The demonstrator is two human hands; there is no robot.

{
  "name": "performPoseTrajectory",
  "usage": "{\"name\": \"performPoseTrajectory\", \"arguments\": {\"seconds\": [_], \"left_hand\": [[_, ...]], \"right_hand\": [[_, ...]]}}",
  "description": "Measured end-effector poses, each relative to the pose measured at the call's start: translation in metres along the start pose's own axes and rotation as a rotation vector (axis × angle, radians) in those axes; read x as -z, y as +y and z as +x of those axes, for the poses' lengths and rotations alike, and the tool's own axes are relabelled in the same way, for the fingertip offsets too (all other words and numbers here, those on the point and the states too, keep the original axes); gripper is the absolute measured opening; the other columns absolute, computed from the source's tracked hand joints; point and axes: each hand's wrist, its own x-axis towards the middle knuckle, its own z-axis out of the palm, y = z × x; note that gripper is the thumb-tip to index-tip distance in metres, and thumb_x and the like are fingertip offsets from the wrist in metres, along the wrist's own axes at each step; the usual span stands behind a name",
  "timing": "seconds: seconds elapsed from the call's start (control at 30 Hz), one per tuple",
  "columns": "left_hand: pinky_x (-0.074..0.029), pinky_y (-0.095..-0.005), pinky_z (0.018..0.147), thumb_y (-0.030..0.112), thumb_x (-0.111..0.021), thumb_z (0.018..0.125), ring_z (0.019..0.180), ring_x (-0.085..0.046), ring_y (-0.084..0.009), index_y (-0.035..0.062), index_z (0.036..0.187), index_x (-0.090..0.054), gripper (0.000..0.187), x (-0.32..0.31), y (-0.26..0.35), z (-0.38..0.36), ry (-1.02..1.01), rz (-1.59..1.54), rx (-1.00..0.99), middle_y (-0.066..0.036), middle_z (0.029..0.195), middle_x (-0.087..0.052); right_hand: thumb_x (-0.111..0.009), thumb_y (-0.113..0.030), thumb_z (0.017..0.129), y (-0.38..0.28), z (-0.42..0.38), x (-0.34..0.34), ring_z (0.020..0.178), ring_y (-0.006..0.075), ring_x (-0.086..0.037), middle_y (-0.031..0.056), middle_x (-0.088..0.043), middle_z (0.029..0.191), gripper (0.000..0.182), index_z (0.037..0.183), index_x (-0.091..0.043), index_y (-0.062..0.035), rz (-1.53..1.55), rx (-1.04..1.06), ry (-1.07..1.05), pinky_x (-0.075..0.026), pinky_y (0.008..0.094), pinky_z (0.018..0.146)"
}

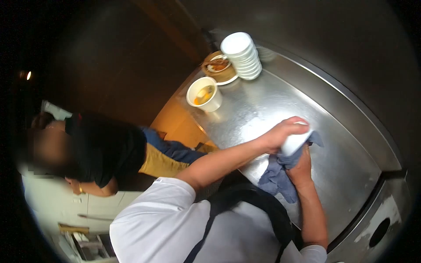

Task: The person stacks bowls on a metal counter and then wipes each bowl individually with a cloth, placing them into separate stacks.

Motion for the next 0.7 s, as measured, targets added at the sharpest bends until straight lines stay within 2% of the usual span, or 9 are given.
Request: {"name": "performPoseTrajectory", "arguments": {"seconds": [0.07, 0.1, 0.2, 0.23, 0.33, 0.5, 0.6, 0.63, 0.7], "left_hand": [[-0.045, -0.0307, 0.091, 0.029, -0.063, 0.092, 0.099, -0.058, -0.0184, 0.0018, 0.121, -0.052, 0.041, 0.003, -0.003, -0.001, 0.088, 0.210, -0.225, -0.011, 0.106, -0.061], [-0.044, -0.0301, 0.091, 0.030, -0.063, 0.093, 0.101, -0.056, -0.0177, 0.0020, 0.122, -0.051, 0.042, 0.007, -0.004, -0.002, 0.124, 0.315, -0.323, -0.011, 0.107, -0.060], [-0.041, -0.0299, 0.095, 0.033, -0.062, 0.094, 0.108, -0.052, -0.0178, 0.0010, 0.125, -0.047, 0.047, 0.012, -0.013, -0.004, 0.090, 0.211, -0.249, -0.012, 0.114, -0.057], [-0.039, -0.0309, 0.099, 0.035, -0.061, 0.095, 0.116, -0.047, -0.0195, 0.0017, 0.134, -0.039, 0.056, 0.016, -0.022, 0.000, 0.050, 0.165, -0.191, -0.014, 0.121, -0.053], [-0.038, -0.0318, 0.101, 0.034, -0.061, 0.095, 0.117, -0.047, -0.0218, 0.0023, 0.142, -0.028, 0.065, 0.020, -0.029, 0.001, 0.089, 0.343, -0.264, -0.016, 0.125, -0.050], [-0.039, -0.0331, 0.102, 0.034, -0.064, 0.094, 0.121, -0.048, -0.0263, 0.0019, 0.149, -0.014, 0.081, 0.031, -0.002, -0.008, -0.064, 0.261, -0.174, -0.021, 0.130, -0.048], [-0.039, -0.0329, 0.102, 0.033, -0.063, 0.094, 0.123, -0.048, -0.0253, 0.0007, 0.149, -0.016, 0.079, 0.044, 0.018, -0.010, -0.180, 0.300, -0.194, -0.021, 0.132, -0.048], [-0.041, -0.0326, 0.099, 0.039, -0.061, 0.093, 0.122, -0.051, -0.0257, -0.0033, 0.145, -0.027, 0.075, 0.044, 0.030, -0.013, -0.164, 0.307, -0.176, -0.022, 0.128, -0.053], [-0.043, -0.0329, 0.097, 0.045, -0.060, 0.092, 0.118, -0.054, -0.0276, -0.0055, 0.139, -0.035, 0.074, 0.048, 0.042, -0.012, -0.086, 0.427, -0.070, -0.023, 0.123, -0.057]], "right_hand": [[-0.067, -0.012, 0.089, -0.001, -0.012, -0.024, 0.115, 0.0280, -0.055, 0.0168, -0.058, 0.124, 0.047, 0.130, -0.049, 0.0038, 0.328, -0.219, 0.039, -0.041, 0.0359, 0.100], [-0.063, -0.007, 0.091, -0.021, -0.004, -0.036, 0.116, 0.0234, -0.054, 0.0142, -0.059, 0.124, 0.040, 0.127, -0.051, 0.0060, 0.598, -0.365, 0.348, -0.039, 0.0320, 0.101], [-0.061, -0.009, 0.095, -0.040, 0.012, -0.016, 0.115, 0.0216, -0.054, 0.0115, -0.057, 0.126, 0.040, 0.131, -0.049, 0.0042, 0.684, -0.455, 0.411, -0.041, 0.0321, 0.099], [-0.063, -0.010, 0.094, -0.035, 0.012, -0.012, 0.114, 0.0198, -0.055, 0.0108, -0.058, 0.126, 0.040, 0.130, -0.051, 0.0035, 0.795, -0.534, 0.424, -0.041, 0.0316, 0.099], [-0.063, -0.011, 0.095, -0.028, 0.014, -0.001, 0.113, 0.0192, -0.055, 0.0105, -0.060, 0.123, 0.039, 0.128, -0.052, 0.0040, 0.676, -0.415, 0.345, -0.041, 0.0315, 0.099], [-0.068, -0.007, 0.091, -0.027, 0.011, -0.005, 0.111, 0.0184, -0.056, 0.0100, -0.061, 0.120, 0.040, 0.126, -0.054, 0.0045, 0.530, -0.330, 0.347, -0.040, 0.0305, 0.099], [-0.071, -0.007, 0.088, -0.014, 0.008, -0.006, 0.110, 0.0192, -0.057, 0.0092, -0.061, 0.118, 0.041, 0.124, -0.055, 0.0043, 0.268, -0.203, 0.239, -0.039, 0.0300, 0.099], [-0.071, -0.007, 0.087, -0.007, 0.008, -0.006, 0.110, 0.0198, -0.057, 0.0094, -0.061, 0.118, 0.042, 0.124, -0.054, 0.0042, 0.172, -0.132, 0.135, -0.039, 0.0300, 0.099], [-0.072, -0.005, 0.086, 0.001, 0.013, -0.002, 0.110, 0.0209, -0.057, 0.0098, -0.060, 0.119, 0.044, 0.125, -0.053, 0.0041, -0.025, 0.015, -0.076, -0.039, 0.0300, 0.099]]}}
